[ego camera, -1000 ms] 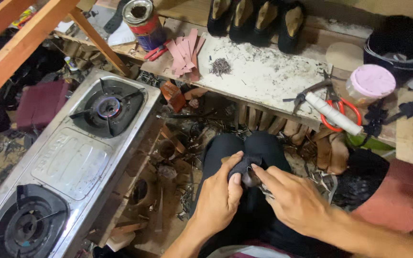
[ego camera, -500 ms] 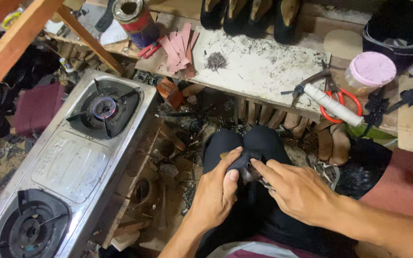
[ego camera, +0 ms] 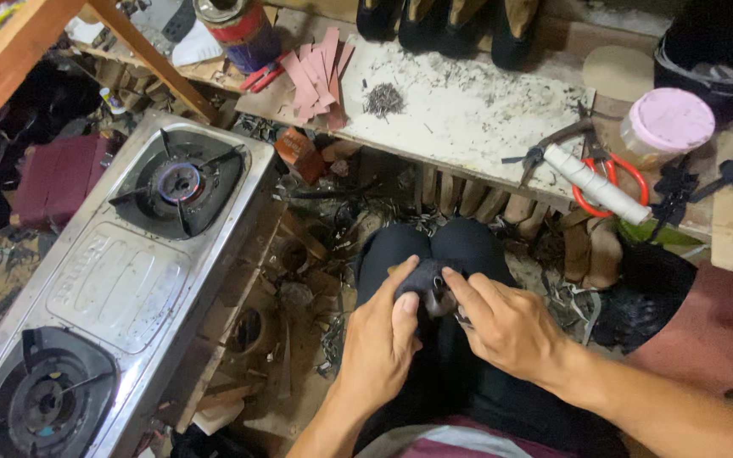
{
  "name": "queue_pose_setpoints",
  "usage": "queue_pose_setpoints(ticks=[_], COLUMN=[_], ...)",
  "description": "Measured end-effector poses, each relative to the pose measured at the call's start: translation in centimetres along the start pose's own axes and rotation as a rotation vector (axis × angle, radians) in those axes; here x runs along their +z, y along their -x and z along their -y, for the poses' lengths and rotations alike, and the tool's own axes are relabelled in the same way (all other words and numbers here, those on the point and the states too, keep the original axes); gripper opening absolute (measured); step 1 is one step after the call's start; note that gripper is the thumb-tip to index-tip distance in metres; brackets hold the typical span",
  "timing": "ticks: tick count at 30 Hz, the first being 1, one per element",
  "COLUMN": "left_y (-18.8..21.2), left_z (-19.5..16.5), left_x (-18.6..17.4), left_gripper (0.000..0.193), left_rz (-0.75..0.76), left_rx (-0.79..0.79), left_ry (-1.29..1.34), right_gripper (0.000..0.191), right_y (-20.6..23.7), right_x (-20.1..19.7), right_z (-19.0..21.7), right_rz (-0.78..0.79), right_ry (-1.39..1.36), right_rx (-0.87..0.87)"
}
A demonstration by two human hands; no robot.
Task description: The person cuts a pink abrasive sheet into strips with scissors, then holds a shoe on a wooden last on their lap and sands the sole and upper edges with the cut abrasive pieces, working through several shoes one at a time.
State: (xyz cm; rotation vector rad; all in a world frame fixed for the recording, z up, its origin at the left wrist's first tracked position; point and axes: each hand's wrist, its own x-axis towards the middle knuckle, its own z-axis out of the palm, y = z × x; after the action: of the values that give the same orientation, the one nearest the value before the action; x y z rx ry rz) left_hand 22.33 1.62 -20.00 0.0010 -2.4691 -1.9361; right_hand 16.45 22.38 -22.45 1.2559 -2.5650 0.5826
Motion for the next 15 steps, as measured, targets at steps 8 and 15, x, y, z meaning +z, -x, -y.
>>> queue_pose_setpoints(ticks=[8, 15], left_y=[0.4, 0.7], left_z=[0.5, 0.4], left_x=[1.1, 1.4], left_gripper=[0.035, 0.036], left_rz=[-0.178, -0.108], left_rx=[0.331, 0.225], left_ry=[-0.300, -0.267], right_gripper=[0.072, 0.062], right_y=[-0.2, 1.5], right_x=[-1.8, -2.5], right_z=[2.7, 2.7], right_rz=[0.024, 0.210], right_ry=[-0.079, 0.015], right_rx=[0.074, 0.159])
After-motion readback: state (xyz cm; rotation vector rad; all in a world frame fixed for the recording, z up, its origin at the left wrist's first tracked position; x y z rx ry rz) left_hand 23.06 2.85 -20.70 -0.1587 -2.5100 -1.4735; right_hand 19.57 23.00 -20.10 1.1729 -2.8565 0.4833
